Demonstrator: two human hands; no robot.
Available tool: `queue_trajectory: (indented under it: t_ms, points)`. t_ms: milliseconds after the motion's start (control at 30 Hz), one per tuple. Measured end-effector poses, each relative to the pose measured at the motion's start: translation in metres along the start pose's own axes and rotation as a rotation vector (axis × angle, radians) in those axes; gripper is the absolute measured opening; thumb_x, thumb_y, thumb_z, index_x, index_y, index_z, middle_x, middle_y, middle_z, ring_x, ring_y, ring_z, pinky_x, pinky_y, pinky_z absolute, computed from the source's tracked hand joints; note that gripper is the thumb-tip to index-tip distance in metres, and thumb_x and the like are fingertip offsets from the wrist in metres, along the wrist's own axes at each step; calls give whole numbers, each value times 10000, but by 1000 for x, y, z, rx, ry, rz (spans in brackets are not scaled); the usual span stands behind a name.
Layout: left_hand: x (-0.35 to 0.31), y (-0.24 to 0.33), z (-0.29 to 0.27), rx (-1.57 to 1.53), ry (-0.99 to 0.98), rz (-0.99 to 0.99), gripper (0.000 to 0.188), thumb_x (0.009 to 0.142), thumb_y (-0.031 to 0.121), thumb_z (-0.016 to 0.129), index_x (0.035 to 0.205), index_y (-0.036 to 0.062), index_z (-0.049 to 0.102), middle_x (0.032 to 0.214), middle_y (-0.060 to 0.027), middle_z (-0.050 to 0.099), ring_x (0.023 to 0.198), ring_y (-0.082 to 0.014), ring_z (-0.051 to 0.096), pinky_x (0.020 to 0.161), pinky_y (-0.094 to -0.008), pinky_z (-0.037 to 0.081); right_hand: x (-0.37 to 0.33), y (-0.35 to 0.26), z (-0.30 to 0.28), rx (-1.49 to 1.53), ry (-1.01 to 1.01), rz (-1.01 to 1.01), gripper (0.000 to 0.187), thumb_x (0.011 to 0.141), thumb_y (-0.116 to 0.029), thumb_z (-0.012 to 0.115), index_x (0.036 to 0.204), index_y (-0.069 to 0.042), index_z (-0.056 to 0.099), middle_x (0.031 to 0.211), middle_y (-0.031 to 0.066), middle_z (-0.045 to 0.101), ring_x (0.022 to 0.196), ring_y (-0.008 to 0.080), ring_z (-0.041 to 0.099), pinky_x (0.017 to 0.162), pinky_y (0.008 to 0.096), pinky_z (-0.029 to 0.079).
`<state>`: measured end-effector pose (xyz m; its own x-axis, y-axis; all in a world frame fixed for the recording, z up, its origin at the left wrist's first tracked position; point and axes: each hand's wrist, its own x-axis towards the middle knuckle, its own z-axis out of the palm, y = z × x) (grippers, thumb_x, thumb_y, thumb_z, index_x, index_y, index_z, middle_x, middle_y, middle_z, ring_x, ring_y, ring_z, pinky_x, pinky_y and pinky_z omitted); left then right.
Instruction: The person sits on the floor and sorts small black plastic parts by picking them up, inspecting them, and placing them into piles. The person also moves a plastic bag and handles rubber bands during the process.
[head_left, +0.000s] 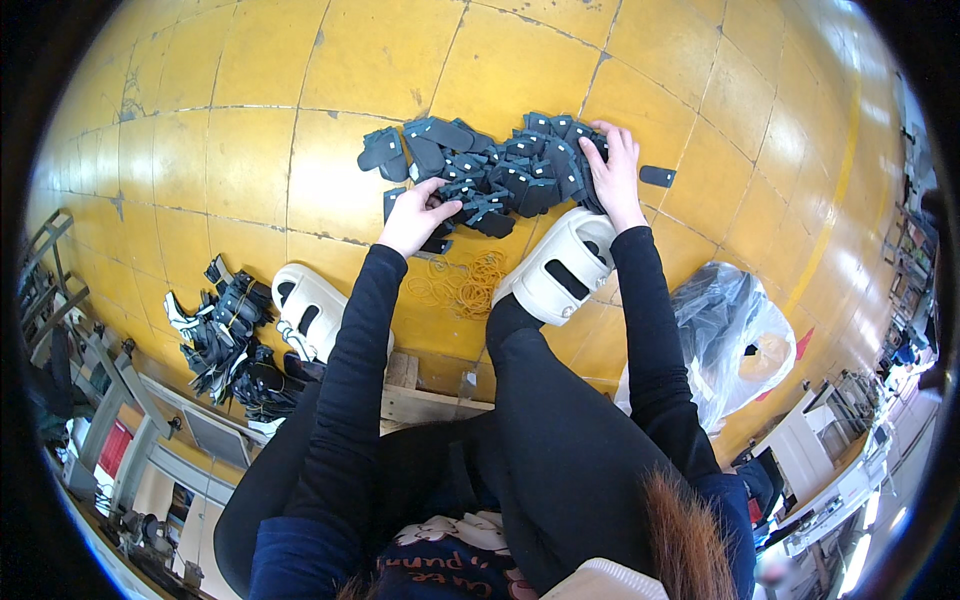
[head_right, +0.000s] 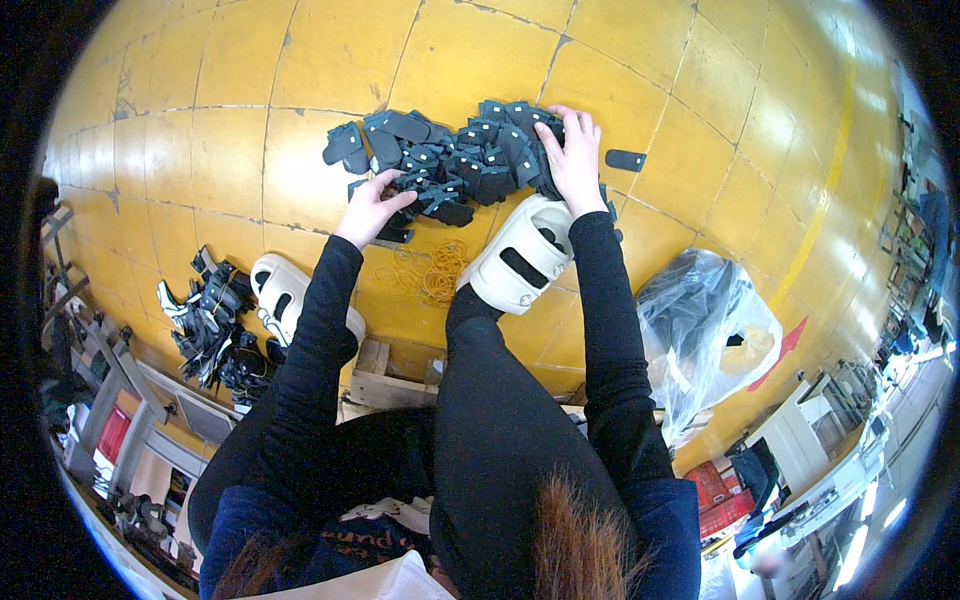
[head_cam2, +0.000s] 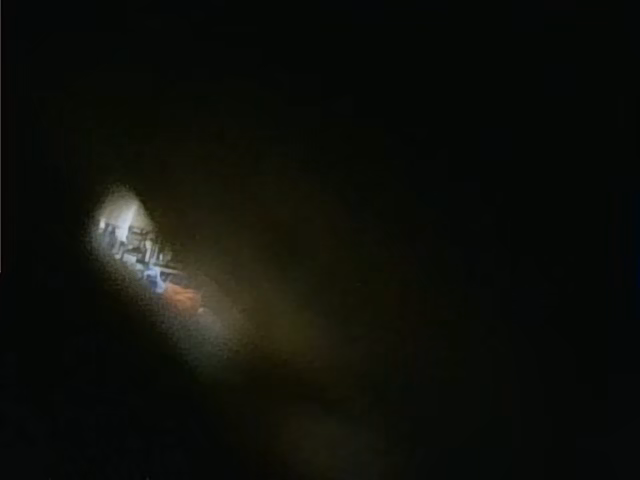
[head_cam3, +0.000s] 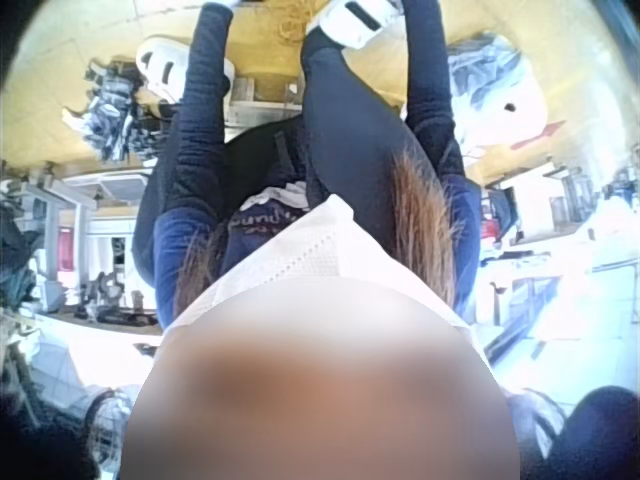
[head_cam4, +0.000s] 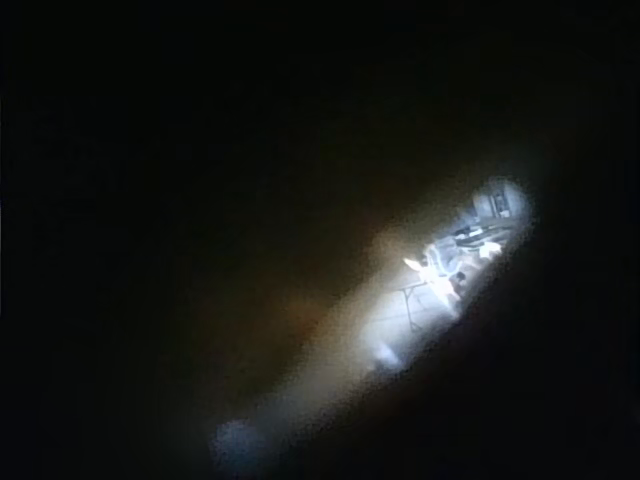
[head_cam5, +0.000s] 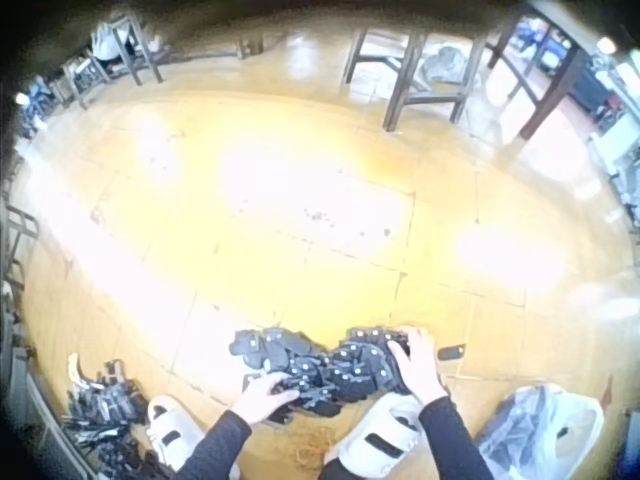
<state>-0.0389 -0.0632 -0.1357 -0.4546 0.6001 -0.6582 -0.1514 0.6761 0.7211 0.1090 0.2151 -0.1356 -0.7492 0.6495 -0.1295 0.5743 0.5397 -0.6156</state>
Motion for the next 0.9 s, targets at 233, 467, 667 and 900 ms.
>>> queue_trajectory:
  t_ms: [233, 467, 667, 900]
  points:
    - [-2, 3, -2, -80, 92, 96, 324, 809, 129, 711, 1102, 34, 612, 861, -26, 588, 738, -91, 550, 721, -234, 475, 25, -22, -8, -70, 82, -215, 249, 832, -245, 653, 1040, -108, 670, 1053, 108, 579, 1049, 311, 496, 908, 402, 403]
    - [1, 3, -12, -262, 140, 85, 212, 880, 101, 624, 1079, 28, 617, 925, -9, 619, 843, -87, 544, 819, -232, 441, 47, -46, 10, -243, -191, -265, 182, 783, -212, 679, 913, -95, 730, 1052, 54, 634, 1044, 268, 540, 905, 402, 418]
    - [9, 2, -17, -268, 194, 125, 197, 882, 101, 620, 1068, 36, 624, 908, 6, 624, 825, -76, 531, 796, -230, 441, 42, -56, -1, -83, -154, -249, 113, 747, -103, 694, 836, -35, 687, 918, 86, 674, 929, 265, 602, 853, 361, 469]
    - [6, 6, -13, -262, 170, 130, 193, 903, 103, 600, 1079, 27, 619, 950, -1, 632, 851, -78, 543, 796, -223, 432, 37, -63, -13, 360, -210, 25, 126, 833, -95, 664, 912, -10, 614, 842, 41, 658, 823, 118, 604, 761, 262, 473]
